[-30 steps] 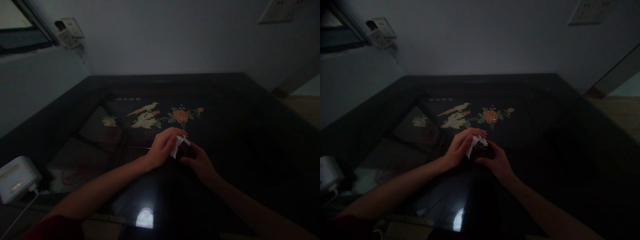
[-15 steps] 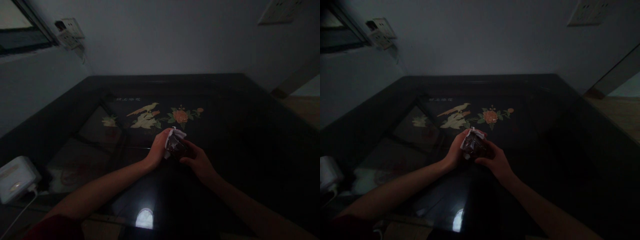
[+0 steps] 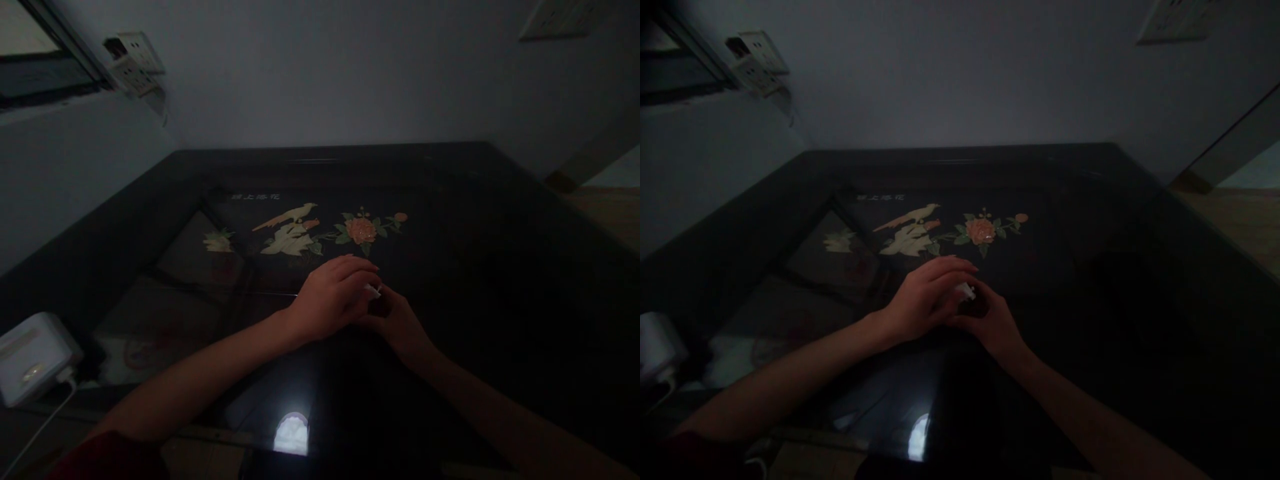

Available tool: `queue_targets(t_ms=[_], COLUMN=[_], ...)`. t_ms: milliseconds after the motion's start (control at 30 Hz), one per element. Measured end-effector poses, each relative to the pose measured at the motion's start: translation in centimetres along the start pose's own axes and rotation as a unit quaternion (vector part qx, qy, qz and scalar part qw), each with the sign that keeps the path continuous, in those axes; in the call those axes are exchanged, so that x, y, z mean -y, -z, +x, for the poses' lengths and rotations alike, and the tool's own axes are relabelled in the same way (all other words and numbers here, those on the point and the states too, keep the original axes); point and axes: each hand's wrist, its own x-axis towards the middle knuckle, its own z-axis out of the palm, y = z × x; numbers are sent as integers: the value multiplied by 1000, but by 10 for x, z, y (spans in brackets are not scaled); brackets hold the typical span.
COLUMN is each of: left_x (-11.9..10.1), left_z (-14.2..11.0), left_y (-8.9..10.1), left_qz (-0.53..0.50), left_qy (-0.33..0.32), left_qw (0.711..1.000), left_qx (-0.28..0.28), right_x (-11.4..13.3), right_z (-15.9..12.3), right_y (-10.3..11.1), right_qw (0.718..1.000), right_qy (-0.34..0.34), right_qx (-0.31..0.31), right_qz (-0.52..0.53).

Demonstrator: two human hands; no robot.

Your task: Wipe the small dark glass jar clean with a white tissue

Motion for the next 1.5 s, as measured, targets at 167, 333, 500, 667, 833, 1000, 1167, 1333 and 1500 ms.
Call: queue_targets(t_ms=[167,333,500,667,833,1000,1167,1333,1500], left_x=[-1,4,7,13,10,3,4,5,3], left_z=[0,-2,-5,-4,-5,-9,-8,-4,-2], left_y=[0,-3,-12,-26,-30,-21,-11,-6,-5], left_qz=[37,-99,-317,-483,-519,-411,-186,-6,71], left_qy=[-46,1,160,322,337,266,74,-36,-97], left_qw=[998,993,926,803,771,856,973,998,992], left_qx=[6,-59,-125,-134,-149,-166,-114,-56,-43], right_x=[1,2,-1,-5,-6,-2,-1,0,1], right_z=[-1,-1,-1,0,2,1,0,0,0], right_y=[0,-1,1,2,2,2,0,-2,-3], right_qw=[1000,1000,999,997,996,997,999,1000,1000], right_qy=[4,-15,-19,-25,-27,-29,-8,-9,4], right_qx=[-4,-7,-13,-3,7,-2,-8,-11,-9], right_qz=[-10,24,46,73,88,70,39,21,11])
